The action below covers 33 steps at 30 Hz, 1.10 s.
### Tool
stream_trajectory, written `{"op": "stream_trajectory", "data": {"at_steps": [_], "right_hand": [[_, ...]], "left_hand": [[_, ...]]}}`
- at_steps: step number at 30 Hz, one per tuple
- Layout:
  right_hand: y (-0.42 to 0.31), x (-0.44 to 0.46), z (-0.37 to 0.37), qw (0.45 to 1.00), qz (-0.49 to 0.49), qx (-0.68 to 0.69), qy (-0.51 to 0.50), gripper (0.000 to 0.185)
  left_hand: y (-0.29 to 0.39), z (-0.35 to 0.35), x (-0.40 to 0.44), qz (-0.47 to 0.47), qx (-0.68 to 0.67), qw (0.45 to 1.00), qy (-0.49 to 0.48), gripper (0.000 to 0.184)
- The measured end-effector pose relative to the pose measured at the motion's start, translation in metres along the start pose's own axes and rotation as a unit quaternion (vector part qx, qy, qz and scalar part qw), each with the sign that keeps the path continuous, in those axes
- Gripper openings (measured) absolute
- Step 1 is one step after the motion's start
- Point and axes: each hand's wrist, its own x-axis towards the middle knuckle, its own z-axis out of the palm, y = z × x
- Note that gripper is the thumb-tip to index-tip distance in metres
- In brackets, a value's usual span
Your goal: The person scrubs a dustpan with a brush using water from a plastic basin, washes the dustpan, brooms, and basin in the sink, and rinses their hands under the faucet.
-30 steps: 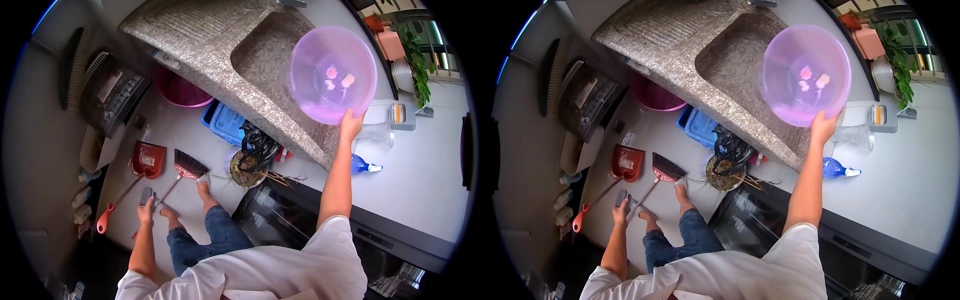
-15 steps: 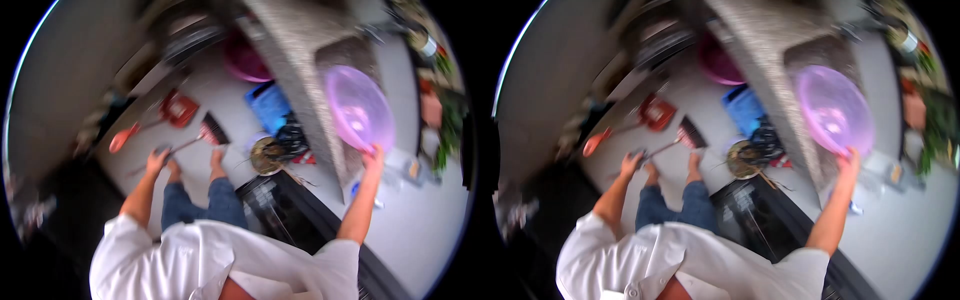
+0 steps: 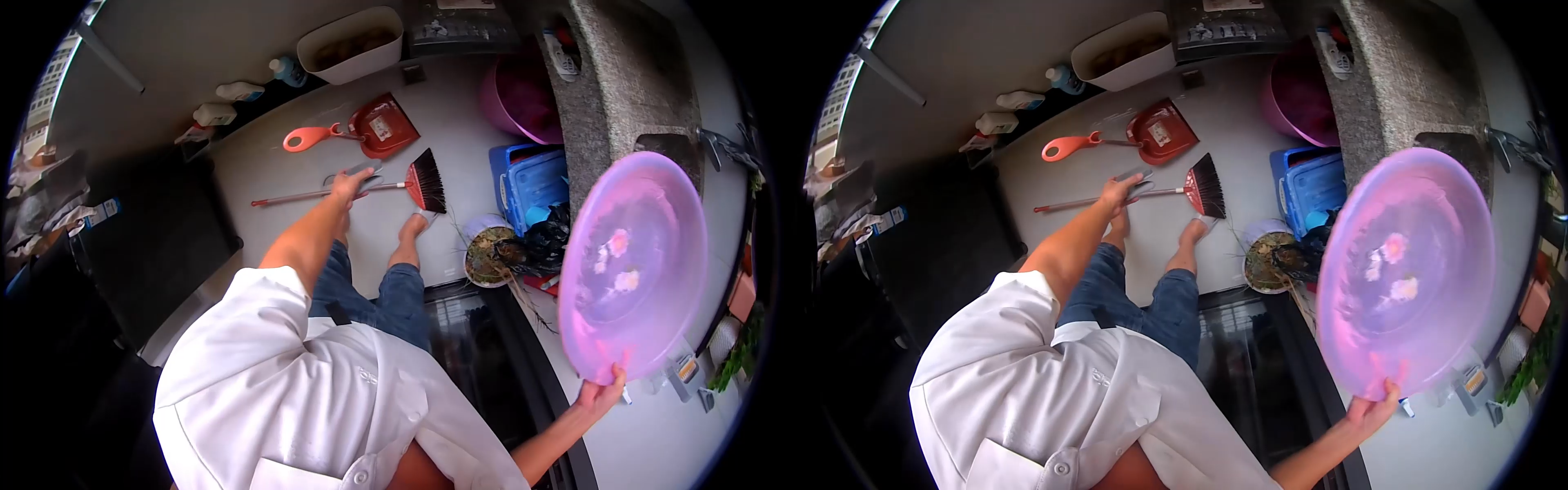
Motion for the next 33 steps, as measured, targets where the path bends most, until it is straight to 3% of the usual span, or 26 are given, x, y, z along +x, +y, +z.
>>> {"op": "stream_trajectory", "data": {"at_steps": [3, 9, 11, 13, 15, 17, 20, 21, 24, 25, 27, 28, 30, 32, 33], "right_hand": [[0.061, -0.018, 0.000, 0.998, 0.028, -0.010, -0.063, 0.070], [0.173, -0.031, 0.060, 0.967, 0.174, -0.135, -0.127, 0.073], [0.224, -0.016, 0.083, 0.959, 0.172, -0.179, -0.134, 0.073], [0.286, 0.000, 0.114, 0.962, 0.095, -0.215, -0.139, 0.072], [0.334, 0.016, 0.144, 0.963, 0.047, -0.222, -0.143, 0.054], [0.358, 0.023, 0.176, 0.930, 0.093, -0.310, -0.172, 0.038], [0.429, 0.059, 0.171, 0.908, -0.081, -0.357, -0.205, 0.035], [0.450, 0.073, 0.162, 0.896, -0.144, -0.356, -0.223, 0.031], [0.437, 0.074, 0.179, 0.936, 0.115, -0.294, -0.153, 0.029], [0.439, 0.075, 0.180, 0.946, 0.088, -0.282, -0.135, 0.027], [0.429, 0.076, 0.184, 0.946, 0.092, -0.277, -0.138, 0.028], [0.423, 0.077, 0.185, 0.947, 0.092, -0.274, -0.139, 0.028], [0.419, 0.079, 0.179, 0.936, 0.089, -0.305, -0.155, 0.029], [0.418, 0.070, 0.192, 0.929, 0.047, -0.332, -0.158, 0.030], [0.413, 0.064, 0.201, 0.902, 0.005, -0.395, -0.175, 0.039]], "left_hand": [[0.003, 0.004, 0.015, -0.008, -0.064, 0.997, -0.035, 0.087], [-0.006, 0.013, 0.085, -0.024, -0.056, 0.990, -0.125, 0.068], [-0.015, 0.022, 0.118, -0.048, -0.030, 0.987, -0.150, 0.064], [-0.027, 0.030, 0.154, -0.062, -0.056, 0.976, -0.201, 0.059], [-0.045, 0.035, 0.184, -0.068, -0.131, 0.950, -0.277, 0.053], [-0.042, 0.030, 0.203, -0.050, -0.044, 0.975, -0.214, 0.040], [-0.045, 0.021, 0.222, 0.154, 0.174, 0.972, -0.044, 0.036], [-0.036, 0.017, 0.210, 0.154, 0.230, 0.960, -0.043, 0.044], [-0.003, -0.009, 0.181, 0.175, 0.341, 0.922, -0.051, 0.064], [-0.001, -0.022, 0.189, 0.199, 0.338, 0.918, -0.060, 0.070], [0.017, -0.041, 0.176, 0.292, 0.418, 0.858, -0.061, 0.080], [0.031, -0.050, 0.165, 0.361, 0.492, 0.790, -0.053, 0.084], [0.070, -0.045, 0.117, 0.380, 0.531, 0.756, -0.053, 0.088], [0.105, -0.033, 0.067, 0.283, 0.469, 0.834, -0.066, 0.089], [0.119, -0.025, 0.046, 0.265, 0.446, 0.852, -0.065, 0.072]]}}
